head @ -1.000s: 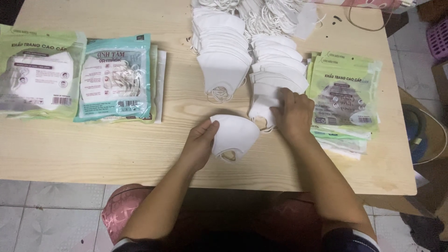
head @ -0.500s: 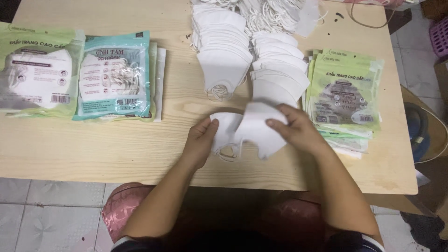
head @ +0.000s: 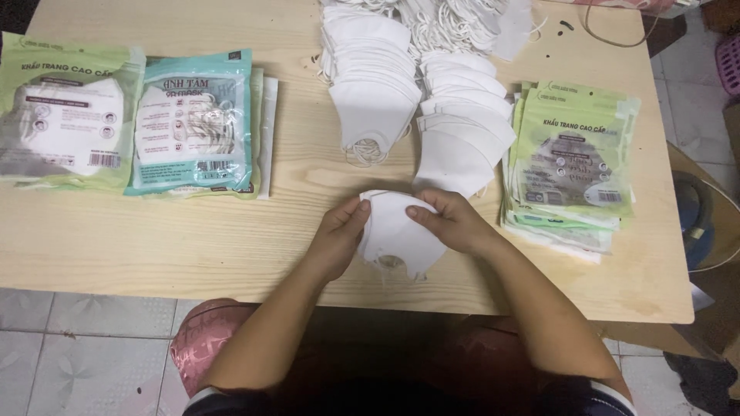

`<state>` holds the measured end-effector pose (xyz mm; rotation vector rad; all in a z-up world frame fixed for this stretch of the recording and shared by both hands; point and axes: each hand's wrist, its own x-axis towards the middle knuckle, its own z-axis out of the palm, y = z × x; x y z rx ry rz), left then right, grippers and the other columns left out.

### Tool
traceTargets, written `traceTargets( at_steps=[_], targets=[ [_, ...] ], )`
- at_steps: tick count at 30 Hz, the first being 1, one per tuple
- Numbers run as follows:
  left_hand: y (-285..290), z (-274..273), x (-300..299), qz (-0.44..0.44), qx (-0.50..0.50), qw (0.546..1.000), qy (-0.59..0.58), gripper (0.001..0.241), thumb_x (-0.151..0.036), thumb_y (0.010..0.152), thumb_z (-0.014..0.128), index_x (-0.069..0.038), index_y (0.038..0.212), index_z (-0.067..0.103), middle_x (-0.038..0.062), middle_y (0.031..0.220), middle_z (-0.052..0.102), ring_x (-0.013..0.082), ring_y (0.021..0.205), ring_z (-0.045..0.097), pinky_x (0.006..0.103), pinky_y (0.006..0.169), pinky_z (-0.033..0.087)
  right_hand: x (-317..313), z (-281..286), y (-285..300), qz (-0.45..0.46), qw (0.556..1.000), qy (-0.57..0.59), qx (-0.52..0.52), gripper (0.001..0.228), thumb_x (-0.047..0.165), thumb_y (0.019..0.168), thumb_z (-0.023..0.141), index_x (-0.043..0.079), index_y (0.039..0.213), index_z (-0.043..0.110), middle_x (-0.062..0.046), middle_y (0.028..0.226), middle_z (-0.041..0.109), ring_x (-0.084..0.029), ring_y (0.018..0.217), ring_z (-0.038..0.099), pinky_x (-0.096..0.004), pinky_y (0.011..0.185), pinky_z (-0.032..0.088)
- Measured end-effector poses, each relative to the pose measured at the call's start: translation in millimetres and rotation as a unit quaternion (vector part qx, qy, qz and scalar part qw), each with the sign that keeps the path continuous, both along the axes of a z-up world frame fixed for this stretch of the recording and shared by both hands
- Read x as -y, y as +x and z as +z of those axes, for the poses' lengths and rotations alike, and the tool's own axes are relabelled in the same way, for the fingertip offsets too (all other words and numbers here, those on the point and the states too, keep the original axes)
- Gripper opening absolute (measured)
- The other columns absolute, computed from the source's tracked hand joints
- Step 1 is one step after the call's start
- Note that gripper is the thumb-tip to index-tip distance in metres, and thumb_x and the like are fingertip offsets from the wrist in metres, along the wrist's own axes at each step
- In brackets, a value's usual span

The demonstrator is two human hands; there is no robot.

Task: Packaging face masks into plastic bags at a manual workstation.

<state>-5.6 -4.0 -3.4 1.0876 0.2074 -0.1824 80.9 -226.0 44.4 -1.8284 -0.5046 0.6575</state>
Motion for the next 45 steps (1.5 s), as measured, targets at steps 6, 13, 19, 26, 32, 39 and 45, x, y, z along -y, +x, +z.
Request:
traceTargets(
  at_steps=[6, 13, 19, 26, 32, 39, 45],
  targets=[
    [0, -2, 0, -0.03, 0.014, 0.999, 0.033, 0.043, -0.034, 0.109, 0.047, -0.007, 0.138, 0.063, 0.018, 0.122, 0.072, 0.0274, 0.116, 0.067, 0.0472, 0.103, 0.052, -2, 0, -3, 0.0, 1.0, -0.012, -0.005, 0.024, 0.026, 0.102, 0.063, 0.004, 0.096, 0.071, -0.01, 0.069, 0.072, -0.016, 0.065, 0.065, -0.034, 0.068, 0.058],
    [-3, -2, 2, -0.007, -0.002, 0.999, 0.049, 0.033, -0.025, 0.107, 0.056, -0.007, 0.131, 0.07, 0.013, 0.11, 0.077, 0.0194, 0.103, 0.07, 0.0391, 0.095, 0.057, -5, 2, -7, -0.015, 1.0, 0.0, -0.008, 0.019, 0.023, 0.101, 0.066, 0.006, 0.095, 0.073, -0.006, 0.07, 0.073, -0.014, 0.066, 0.066, -0.032, 0.068, 0.057],
    [4, -37, -3, -0.003, 0.013, 0.999, 0.042, 0.035, -0.024, 0.11, 0.051, -0.004, 0.135, 0.065, 0.018, 0.113, 0.075, 0.024, 0.105, 0.07, 0.0439, 0.096, 0.055, 6, 9, 10, -0.087, 0.986, 0.002, 0.146, 0.017, 0.021, 0.102, 0.07, 0.006, 0.097, 0.071, -0.011, 0.075, 0.069, -0.02, 0.072, 0.067, -0.038, 0.067, 0.055],
    [5, -37, -2, 0.027, -0.026, 0.999, 0.009, 0.034, -0.02, 0.108, 0.053, -0.004, 0.135, 0.066, 0.016, 0.116, 0.075, 0.0231, 0.105, 0.07, 0.0427, 0.096, 0.057, 29, -6, 33, -0.155, 0.779, -0.351, 0.497, 0.063, 0.027, 0.082, 0.085, 0.004, 0.138, 0.066, -0.018, 0.126, 0.065, -0.04, 0.118, 0.061, -0.051, 0.092, 0.05],
    [7, -26, 2, 0.042, -0.028, 0.999, 0.003, 0.034, -0.02, 0.108, 0.053, -0.004, 0.135, 0.066, 0.017, 0.116, 0.074, 0.0244, 0.106, 0.07, 0.0429, 0.097, 0.056, 35, -18, 38, -0.167, 0.758, -0.312, 0.548, 0.038, 0.022, 0.089, 0.08, 0.009, 0.123, 0.071, -0.011, 0.105, 0.068, -0.033, 0.106, 0.063, -0.047, 0.09, 0.046],
    [5, -2, -1, 0.063, -0.042, 0.996, 0.046, 0.033, -0.022, 0.108, 0.053, -0.004, 0.132, 0.068, 0.018, 0.115, 0.075, 0.0257, 0.105, 0.071, 0.0441, 0.096, 0.057, 48, 14, 25, -0.256, 0.89, 0.046, 0.373, 0.009, 0.001, 0.102, 0.073, 0.002, 0.11, 0.067, -0.013, 0.086, 0.071, -0.026, 0.079, 0.07, -0.037, 0.071, 0.054],
    [7, -6, 2, 0.07, -0.055, 0.996, 0.02, 0.035, -0.021, 0.108, 0.053, -0.004, 0.136, 0.065, 0.017, 0.118, 0.074, 0.0248, 0.106, 0.071, 0.0423, 0.095, 0.058, 15, 43, -9, -0.185, 0.971, 0.057, 0.139, 0.014, 0.002, 0.094, 0.071, 0.004, 0.108, 0.07, -0.011, 0.079, 0.066, -0.018, 0.077, 0.063, -0.036, 0.07, 0.055]
  ],
)
